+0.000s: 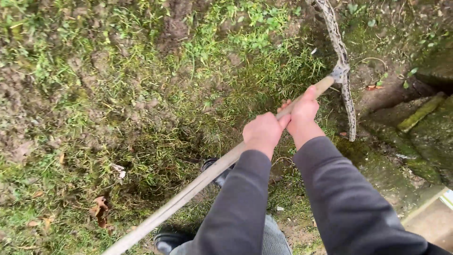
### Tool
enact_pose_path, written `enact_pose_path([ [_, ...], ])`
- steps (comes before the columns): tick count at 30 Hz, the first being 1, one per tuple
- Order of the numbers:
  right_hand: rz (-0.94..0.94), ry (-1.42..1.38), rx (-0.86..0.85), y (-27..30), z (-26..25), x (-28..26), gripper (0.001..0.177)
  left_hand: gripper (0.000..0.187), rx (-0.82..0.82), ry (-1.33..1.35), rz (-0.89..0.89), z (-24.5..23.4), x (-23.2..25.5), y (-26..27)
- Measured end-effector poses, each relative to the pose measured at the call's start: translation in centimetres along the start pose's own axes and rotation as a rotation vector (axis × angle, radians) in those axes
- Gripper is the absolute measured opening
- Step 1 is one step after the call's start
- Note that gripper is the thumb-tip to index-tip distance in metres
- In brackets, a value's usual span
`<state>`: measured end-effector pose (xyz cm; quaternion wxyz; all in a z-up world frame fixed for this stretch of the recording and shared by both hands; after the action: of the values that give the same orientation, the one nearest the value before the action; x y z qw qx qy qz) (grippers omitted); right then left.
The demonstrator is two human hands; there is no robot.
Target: Raking moss and debris from a grassy area using a hand rake.
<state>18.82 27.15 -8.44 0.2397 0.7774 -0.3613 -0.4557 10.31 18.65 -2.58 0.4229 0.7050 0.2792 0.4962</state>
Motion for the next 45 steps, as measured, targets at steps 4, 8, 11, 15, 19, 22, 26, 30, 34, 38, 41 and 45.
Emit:
enact_pose_path([
  [4,-0.011,-0.035,0.031,-4.8,0.9,2.3,0.070,0.060,0.053,0.194,-0.117,-0.5,-0.3,-1.4],
  [8,0.020,-0.039,0.094,-2.0,2.2,2.5,0.070,0.070,0.009,0.199,-0.142,-1.2,-2.3,0.0],
  [11,0.004,0.016,0.093,-0.6,3.3,4.4,0.067,0.071,-0.006,0.237,-0.158,-1.5,-4.7,2.2],
  [15,-0.103,0.153,0.083,3.9,5.3,7.2,0.065,0.069,0.020,0.308,-0.167,-1.3,-9.1,6.2],
  [19,-0.110,0.166,0.047,8.5,8.7,13.4,0.066,0.083,0.042,0.349,-0.205,0.0,-16.9,9.9],
  [22,-0.150,0.250,-0.095,13.4,13.2,19.6,0.058,0.080,0.112,0.453,-0.311,0.5,-24.6,13.9],
  [26,-0.172,0.286,-0.192,21.2,15.6,25.3,0.059,0.076,0.133,0.519,-0.366,0.6,-31.4,21.0],
  [30,-0.178,0.388,-0.330,30.4,17.3,31.8,0.058,0.073,0.111,0.627,-0.486,3.3,-38.8,26.7],
  [34,-0.243,0.553,-0.449,36.7,15.6,37.7,0.057,0.070,0.221,0.774,-0.502,9.2,-44.7,31.2],
  [38,-0.249,0.793,-0.514,40.2,13.3,43.4,0.059,0.072,0.220,0.857,-0.601,14.6,-48.1,34.9],
  [41,-0.261,0.855,-0.605,42.3,12.1,44.4,0.056,0.076,0.250,0.988,-0.635,16.5,-48.5,37.6],
  [45,-0.293,0.846,-0.778,36.8,8.4,48.3,0.059,0.070,0.306,1.233,-0.605,21.1,-48.0,39.0],
])
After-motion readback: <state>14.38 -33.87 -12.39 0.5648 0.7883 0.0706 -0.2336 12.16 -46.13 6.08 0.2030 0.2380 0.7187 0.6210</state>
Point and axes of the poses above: each hand's wrist, its own y-axis away from the middle knuckle, its own z-axis out of the palm, x = y × z, the point moved 2 cm from there along -y, towards the middle knuckle, and after that the axes turned 4 degrees about -z, right-handed, at the moved point
